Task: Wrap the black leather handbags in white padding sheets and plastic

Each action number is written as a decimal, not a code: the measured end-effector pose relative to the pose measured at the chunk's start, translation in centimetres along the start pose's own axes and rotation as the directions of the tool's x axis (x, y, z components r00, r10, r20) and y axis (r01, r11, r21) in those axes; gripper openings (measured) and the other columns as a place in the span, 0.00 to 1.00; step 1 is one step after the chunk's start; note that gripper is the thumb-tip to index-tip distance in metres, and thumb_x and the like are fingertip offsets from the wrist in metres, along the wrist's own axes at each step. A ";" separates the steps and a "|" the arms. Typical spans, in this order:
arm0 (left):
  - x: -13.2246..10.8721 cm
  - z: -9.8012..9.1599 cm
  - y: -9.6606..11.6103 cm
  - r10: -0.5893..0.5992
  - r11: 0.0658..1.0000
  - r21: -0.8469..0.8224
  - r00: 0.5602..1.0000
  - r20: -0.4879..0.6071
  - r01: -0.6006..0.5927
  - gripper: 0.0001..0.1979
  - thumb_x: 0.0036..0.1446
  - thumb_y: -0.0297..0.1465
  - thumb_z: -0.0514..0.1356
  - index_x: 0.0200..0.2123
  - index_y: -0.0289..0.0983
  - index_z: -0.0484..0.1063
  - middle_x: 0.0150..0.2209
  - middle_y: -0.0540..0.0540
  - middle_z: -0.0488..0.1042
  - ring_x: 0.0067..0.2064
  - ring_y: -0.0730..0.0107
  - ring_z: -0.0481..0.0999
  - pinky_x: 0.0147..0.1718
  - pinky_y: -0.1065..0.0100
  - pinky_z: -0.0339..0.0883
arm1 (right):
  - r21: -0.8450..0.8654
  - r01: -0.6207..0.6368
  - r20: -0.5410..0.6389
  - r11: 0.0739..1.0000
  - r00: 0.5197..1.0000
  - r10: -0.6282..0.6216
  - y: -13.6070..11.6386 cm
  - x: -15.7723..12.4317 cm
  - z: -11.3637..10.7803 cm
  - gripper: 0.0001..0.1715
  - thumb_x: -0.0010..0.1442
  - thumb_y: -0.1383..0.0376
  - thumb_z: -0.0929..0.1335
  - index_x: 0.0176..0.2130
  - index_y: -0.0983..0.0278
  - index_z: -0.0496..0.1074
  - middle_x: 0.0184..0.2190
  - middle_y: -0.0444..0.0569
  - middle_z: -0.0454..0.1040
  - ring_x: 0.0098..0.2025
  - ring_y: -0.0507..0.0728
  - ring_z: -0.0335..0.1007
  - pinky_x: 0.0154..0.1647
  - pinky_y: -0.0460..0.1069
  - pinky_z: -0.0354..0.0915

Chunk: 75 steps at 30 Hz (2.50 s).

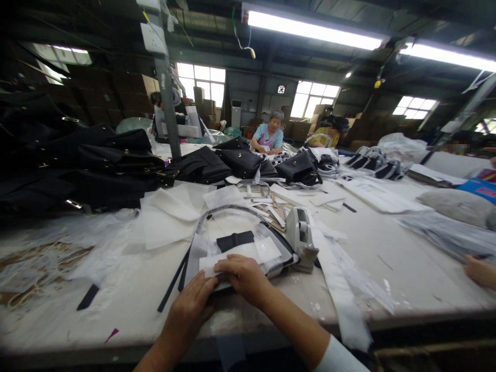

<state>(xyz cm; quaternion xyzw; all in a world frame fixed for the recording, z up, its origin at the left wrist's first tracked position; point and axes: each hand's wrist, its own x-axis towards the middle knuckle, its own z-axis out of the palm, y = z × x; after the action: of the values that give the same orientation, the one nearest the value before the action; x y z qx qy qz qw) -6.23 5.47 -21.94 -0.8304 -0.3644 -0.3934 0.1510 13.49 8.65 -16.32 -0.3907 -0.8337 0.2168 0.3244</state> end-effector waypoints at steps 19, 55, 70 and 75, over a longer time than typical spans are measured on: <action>-0.3 -0.5 -0.4 -0.023 0.993 -0.110 0.998 0.062 0.030 0.25 0.63 0.27 0.58 0.62 0.31 0.59 0.57 0.37 0.72 0.62 0.58 0.67 0.57 0.59 0.68 | -0.302 0.381 -0.093 0.874 0.900 -0.425 -0.4 -1.9 1.4 0.16 0.65 0.74 0.62 0.51 0.66 0.71 0.48 0.56 0.78 0.52 0.56 0.74 0.58 0.55 0.67; -0.4 -1.3 0.3 -0.001 0.994 -0.110 0.995 0.102 0.012 0.22 0.63 0.21 0.55 0.60 0.35 0.64 0.58 0.38 0.70 0.61 0.56 0.67 0.56 0.54 0.70 | -0.331 0.416 -0.088 0.847 0.880 -0.467 -5.7 -8.0 0.6 0.11 0.70 0.70 0.62 0.46 0.67 0.72 0.39 0.48 0.82 0.43 0.52 0.78 0.53 0.51 0.70; -0.4 -3.8 1.1 -0.171 0.970 -0.146 0.973 0.152 0.194 0.22 0.59 0.20 0.48 0.56 0.33 0.66 0.50 0.43 0.77 0.52 0.65 0.76 0.52 0.67 0.71 | -0.206 0.113 0.000 0.972 0.993 -0.116 -3.0 0.7 -1.5 0.09 0.64 0.67 0.68 0.40 0.57 0.79 0.35 0.47 0.75 0.35 0.54 0.67 0.34 0.47 0.64; -0.7 -3.8 1.2 -0.199 0.973 -0.094 0.970 0.137 0.212 0.21 0.56 0.24 0.52 0.54 0.32 0.66 0.47 0.41 0.79 0.49 0.64 0.78 0.50 0.67 0.73 | -0.150 0.075 0.111 0.986 0.992 -0.059 -1.7 0.9 -1.4 0.11 0.62 0.71 0.67 0.42 0.58 0.78 0.35 0.46 0.78 0.36 0.54 0.70 0.36 0.47 0.65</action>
<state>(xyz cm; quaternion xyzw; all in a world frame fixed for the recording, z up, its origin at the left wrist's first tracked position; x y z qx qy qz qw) -7.75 2.26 -20.02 -0.8184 -0.4355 -0.3726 0.0407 13.20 8.44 -13.91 -0.3742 -0.8767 0.1611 0.2557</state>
